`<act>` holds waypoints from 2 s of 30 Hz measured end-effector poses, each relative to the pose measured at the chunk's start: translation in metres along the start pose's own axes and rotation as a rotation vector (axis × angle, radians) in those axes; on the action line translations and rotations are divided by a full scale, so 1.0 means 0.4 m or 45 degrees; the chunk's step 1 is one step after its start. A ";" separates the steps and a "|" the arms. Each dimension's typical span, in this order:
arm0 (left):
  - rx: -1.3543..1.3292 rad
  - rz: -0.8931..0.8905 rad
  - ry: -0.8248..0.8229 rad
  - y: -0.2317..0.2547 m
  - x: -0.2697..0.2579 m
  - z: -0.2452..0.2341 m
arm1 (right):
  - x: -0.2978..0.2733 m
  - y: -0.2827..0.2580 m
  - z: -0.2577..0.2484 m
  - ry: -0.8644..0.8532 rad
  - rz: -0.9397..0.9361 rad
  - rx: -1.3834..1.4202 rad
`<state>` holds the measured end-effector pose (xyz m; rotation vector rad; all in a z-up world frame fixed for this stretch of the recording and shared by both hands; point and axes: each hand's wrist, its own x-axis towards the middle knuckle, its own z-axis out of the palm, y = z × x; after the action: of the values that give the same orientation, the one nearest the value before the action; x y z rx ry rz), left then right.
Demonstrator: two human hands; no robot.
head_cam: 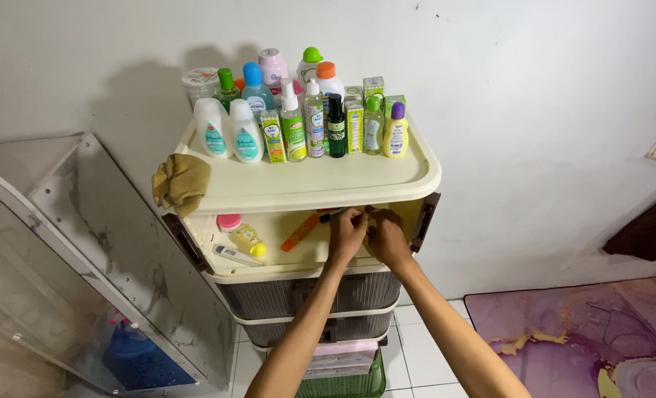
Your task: The person is organizing various lotions, oils, and personal care bottles on a storage cabinet.
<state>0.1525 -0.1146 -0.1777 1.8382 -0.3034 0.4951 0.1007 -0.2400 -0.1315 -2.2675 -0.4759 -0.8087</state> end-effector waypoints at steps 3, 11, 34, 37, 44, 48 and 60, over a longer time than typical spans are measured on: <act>0.028 -0.080 -0.053 -0.056 0.036 0.022 | 0.019 0.075 0.060 -0.080 0.015 -0.209; -0.159 -0.460 -0.322 -0.106 0.061 0.033 | 0.040 0.090 0.065 -0.376 0.290 -0.475; -0.437 -0.139 -0.385 0.126 -0.109 -0.204 | -0.096 -0.150 -0.074 -0.145 0.693 0.790; -0.378 0.039 -0.346 0.188 -0.140 -0.248 | -0.120 -0.176 -0.092 -0.093 0.567 1.003; -0.421 0.007 -0.313 0.399 -0.168 -0.347 | -0.082 -0.343 -0.240 -0.087 0.453 0.938; -0.349 0.162 -0.279 0.468 -0.136 -0.380 | -0.029 -0.356 -0.283 -0.068 0.316 0.769; -0.093 0.402 -0.241 0.475 0.136 -0.360 | 0.235 -0.310 -0.309 0.001 -0.033 0.329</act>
<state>0.0898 -0.0362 0.0451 1.7762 -0.7389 0.5188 0.0533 -0.2286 0.0611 -2.0265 -0.5764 -0.7165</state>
